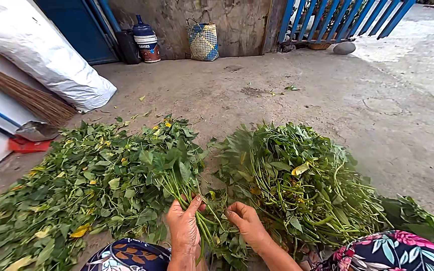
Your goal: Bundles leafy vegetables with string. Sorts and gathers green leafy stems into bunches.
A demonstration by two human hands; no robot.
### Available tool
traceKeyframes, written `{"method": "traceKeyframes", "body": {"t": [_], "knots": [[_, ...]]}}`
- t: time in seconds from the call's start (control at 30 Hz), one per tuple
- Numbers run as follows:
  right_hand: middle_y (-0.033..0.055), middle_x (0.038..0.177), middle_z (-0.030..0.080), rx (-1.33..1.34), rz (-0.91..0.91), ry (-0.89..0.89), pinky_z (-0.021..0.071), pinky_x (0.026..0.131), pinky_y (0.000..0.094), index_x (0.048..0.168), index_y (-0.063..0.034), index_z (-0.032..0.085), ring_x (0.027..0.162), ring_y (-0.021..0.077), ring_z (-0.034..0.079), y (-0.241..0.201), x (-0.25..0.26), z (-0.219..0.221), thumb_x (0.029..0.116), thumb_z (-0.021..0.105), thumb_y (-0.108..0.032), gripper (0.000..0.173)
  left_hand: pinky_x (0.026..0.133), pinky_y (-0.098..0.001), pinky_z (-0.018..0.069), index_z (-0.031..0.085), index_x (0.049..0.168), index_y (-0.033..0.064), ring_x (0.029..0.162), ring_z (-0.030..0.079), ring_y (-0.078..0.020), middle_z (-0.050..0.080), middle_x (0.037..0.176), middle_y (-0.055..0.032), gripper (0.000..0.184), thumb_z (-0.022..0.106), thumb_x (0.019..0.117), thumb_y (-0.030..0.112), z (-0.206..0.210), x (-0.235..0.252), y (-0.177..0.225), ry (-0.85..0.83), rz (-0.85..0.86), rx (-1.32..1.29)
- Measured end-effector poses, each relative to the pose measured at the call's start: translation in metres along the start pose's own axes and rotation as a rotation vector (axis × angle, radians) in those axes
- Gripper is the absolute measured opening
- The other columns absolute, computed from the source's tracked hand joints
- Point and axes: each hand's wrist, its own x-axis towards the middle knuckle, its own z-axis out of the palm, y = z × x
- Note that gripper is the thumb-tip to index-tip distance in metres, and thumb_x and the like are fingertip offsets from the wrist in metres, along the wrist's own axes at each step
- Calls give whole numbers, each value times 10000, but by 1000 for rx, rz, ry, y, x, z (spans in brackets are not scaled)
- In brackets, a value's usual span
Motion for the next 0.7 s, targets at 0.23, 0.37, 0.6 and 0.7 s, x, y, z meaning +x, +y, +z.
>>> {"method": "traceKeyframes", "body": {"t": [0.23, 0.37, 0.6, 0.7], "knots": [[125, 1224, 643, -702, -221, 279, 509, 984, 510, 990, -81, 744, 1200, 329, 580, -15, -4, 2, 807, 662, -81, 201, 584, -349, 638, 607, 997, -112, 642, 706, -250, 694, 832, -193, 172, 669, 855, -186, 0, 0, 0, 70, 12, 59], [34, 1117, 695, -689, -313, -19, 476, 948, 478, 1035, -166, 785, 1134, 228, 605, -20, -4, 10, 982, 518, -310, 308, 581, -356, 640, 602, 999, -118, 642, 711, -259, 695, 829, -202, 166, 673, 861, -178, 0, -1, -2, 76, 9, 56], [19, 876, 645, -440, -218, -7, 524, 750, 348, 920, -97, 732, 830, 127, 625, -7, 1, 23, 937, 550, -279, 258, 610, -363, 650, 594, 1000, -121, 683, 729, -272, 701, 838, -209, 163, 658, 865, -185, -4, -1, -1, 71, 17, -10], [-14, 727, 558, -23, -89, 102, 461, 600, 264, 877, -63, 651, 636, 79, 536, -14, 6, 30, 934, 523, -169, 176, 631, -370, 650, 588, 1016, -120, 685, 727, -271, 701, 829, -210, 168, 642, 872, -186, -2, -2, -1, 59, 29, -87]]}}
